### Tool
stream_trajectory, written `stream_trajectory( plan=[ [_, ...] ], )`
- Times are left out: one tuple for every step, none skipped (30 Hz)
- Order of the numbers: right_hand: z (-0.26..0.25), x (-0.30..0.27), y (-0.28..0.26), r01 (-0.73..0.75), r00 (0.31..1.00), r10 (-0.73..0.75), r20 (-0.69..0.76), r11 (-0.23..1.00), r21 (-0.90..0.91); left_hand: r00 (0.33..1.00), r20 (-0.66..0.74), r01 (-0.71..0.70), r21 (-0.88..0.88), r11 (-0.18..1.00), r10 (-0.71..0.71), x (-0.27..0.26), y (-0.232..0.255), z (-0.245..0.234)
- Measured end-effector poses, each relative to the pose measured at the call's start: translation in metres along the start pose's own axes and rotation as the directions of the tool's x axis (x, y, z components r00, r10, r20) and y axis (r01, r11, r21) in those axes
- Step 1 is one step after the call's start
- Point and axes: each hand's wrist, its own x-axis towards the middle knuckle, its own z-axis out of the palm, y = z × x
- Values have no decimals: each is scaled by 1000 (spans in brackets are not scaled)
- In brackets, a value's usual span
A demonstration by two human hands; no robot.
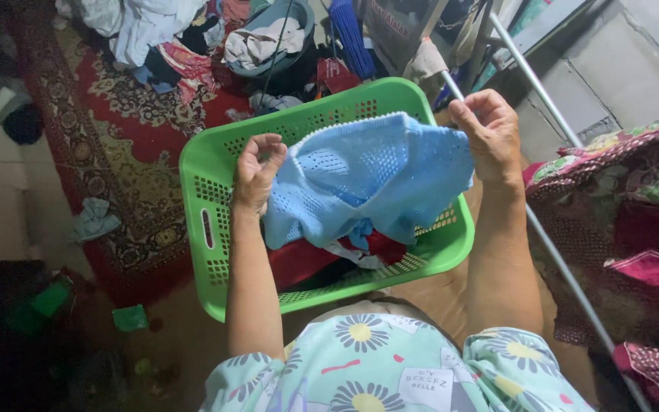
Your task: The person picks a light blue knitted garment from a green laundry basket, unfolds and smooths it, places it on a black hanger, and hangs it on a drying rack among other clothes.
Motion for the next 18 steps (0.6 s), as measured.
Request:
stream_trajectory(
  plan=[
    [7, 0, -8, 0, 1000, 0, 4, 1000, 2, 1000, -4, -2, 1, 1000, 2, 2, -2, 4],
    [12, 1, -16, 9, 1000, -9, -9, 1000, 7, 999, -31, -22, -6, 1000, 22, 6, -4, 9],
    [18, 1, -25, 18, 1000, -17, -21, 1000, 12, 997, -57, -42, -13, 999, 41, 10, -6, 15],
    [20, 3, -29, 20, 1000, -20, -18, 1000, 11, 997, -60, -44, -15, 999, 43, 13, -8, 20],
    [23, 4, -34, -1, 1000, 2, -29, 999, 32, 996, -74, -55, -13, 998, 54, 17, -9, 24],
    [27, 7, -39, -20, 999, 22, -38, 998, 55, 994, -90, -68, -10, 998, 67, 23, -9, 28],
    [26, 14, -33, -16, 999, 18, -34, 998, 56, 993, -94, -73, -11, 997, 72, 27, -9, 33],
    [24, 21, -28, -33, 999, 36, -39, 996, 81, 992, -100, -79, -20, 997, 76, 31, -9, 40],
    [23, 28, -22, -49, 998, 54, -45, 993, 105, 991, -107, -85, -30, 996, 81, 35, -10, 46],
    [24, 31, -24, -48, 998, 53, -43, 993, 105, 991, -108, -86, -30, 996, 82, 38, -8, 53],
    [25, 35, -26, -73, 996, 79, -41, 989, 128, 990, -115, -83, -51, 995, 77, 42, -5, 60],
    [27, 37, -27, -101, 994, 107, -35, 983, 152, 990, -123, -80, -70, 994, 71, 44, -3, 66],
    [28, 44, -23, -103, 994, 109, -32, 983, 152, 989, -127, -79, -69, 994, 70, 49, -1, 72],
    [28, 51, -20, -121, 990, 133, -44, 970, 211, 988, -127, -103, -82, 991, 92, 53, 1, 78],
    [29, 57, -17, -138, 986, 158, -54, 953, 269, 985, -127, -127, -96, 987, 115, 58, 4, 84],
    [28, 67, -17, -141, 986, 159, -49, 953, 268, 985, -132, -127, -96, 987, 114, 60, 12, 92],
    [28, 76, -18, -195, 976, 217, -34, 925, 325, 987, -111, -129, -131, 983, 115, 62, 20, 99],
    [29, 85, -18, -249, 961, 276, -15, 890, 381, 989, -91, -130, -164, 978, 117, 63, 29, 106]
  ],
)
